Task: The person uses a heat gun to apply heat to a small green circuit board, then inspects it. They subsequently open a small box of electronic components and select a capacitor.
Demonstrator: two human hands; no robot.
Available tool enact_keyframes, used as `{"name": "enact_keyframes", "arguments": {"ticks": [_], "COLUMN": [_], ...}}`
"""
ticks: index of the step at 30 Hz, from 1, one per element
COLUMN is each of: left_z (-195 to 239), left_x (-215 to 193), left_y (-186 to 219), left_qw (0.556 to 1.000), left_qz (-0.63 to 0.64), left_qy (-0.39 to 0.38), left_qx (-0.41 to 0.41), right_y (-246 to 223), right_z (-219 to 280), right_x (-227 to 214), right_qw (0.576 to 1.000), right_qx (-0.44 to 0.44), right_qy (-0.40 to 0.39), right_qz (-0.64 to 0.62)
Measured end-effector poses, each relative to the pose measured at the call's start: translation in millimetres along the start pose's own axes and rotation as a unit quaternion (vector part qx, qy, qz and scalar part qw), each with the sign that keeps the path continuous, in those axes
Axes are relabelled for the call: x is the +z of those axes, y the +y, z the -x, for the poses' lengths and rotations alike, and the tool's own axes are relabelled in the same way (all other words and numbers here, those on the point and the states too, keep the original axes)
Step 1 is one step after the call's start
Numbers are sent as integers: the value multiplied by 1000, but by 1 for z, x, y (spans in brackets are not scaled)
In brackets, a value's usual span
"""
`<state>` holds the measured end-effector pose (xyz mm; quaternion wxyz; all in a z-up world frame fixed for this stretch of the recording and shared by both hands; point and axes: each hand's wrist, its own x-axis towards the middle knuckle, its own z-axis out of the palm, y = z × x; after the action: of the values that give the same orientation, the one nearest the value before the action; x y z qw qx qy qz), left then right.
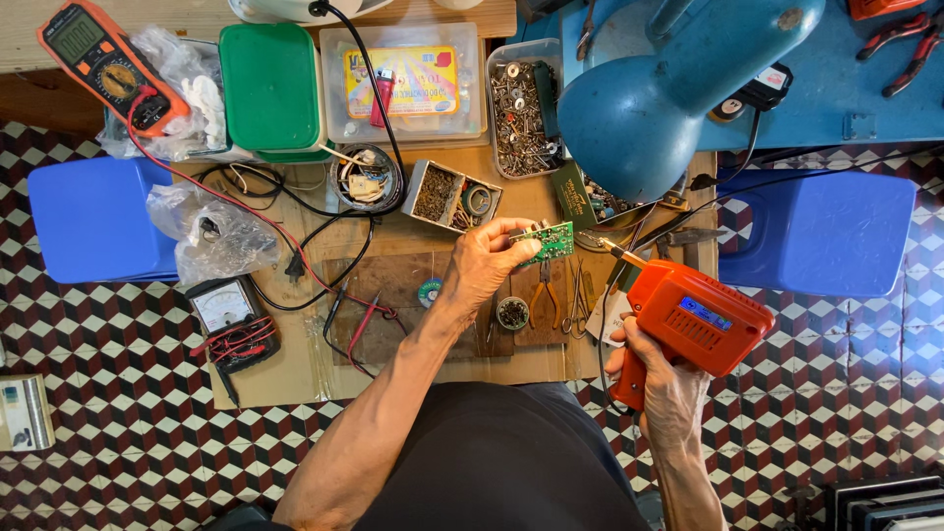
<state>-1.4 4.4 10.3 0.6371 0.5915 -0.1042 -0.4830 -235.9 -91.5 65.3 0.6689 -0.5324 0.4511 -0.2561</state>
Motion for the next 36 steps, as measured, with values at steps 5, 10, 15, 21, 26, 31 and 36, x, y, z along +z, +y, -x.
{"name": "enact_keyframes", "arguments": {"ticks": [5, 10, 15, 21, 26, 31, 36], "left_z": [5, 7, 9, 11, 10, 2, 8], "left_x": [2, 3, 5, 6, -1, -7, -31], "left_y": [1, 3, 8, 11, 4, -11, -22], "left_qw": [995, 989, 988, 985, 977, 992, 989], "left_qz": [-68, -109, -111, -139, -163, -61, -55], "left_qy": [18, 27, 31, 46, 55, 86, 133], "left_qx": [72, 94, 105, 91, 126, 72, 38], "right_y": [1, 0, -4, -7, 1, 13, 42], "right_z": [0, 0, 0, -1, 1, 0, -19], "right_x": [-4, -4, -3, -2, -6, -36, -59], "right_qw": [1000, 1000, 1000, 1000, 988, 840, 748], "right_qx": [4, 5, -4, -5, 12, -223, -180], "right_qy": [15, 20, 15, 19, 63, 158, 170], "right_qz": [10, 12, 10, 18, 144, 468, 616]}}
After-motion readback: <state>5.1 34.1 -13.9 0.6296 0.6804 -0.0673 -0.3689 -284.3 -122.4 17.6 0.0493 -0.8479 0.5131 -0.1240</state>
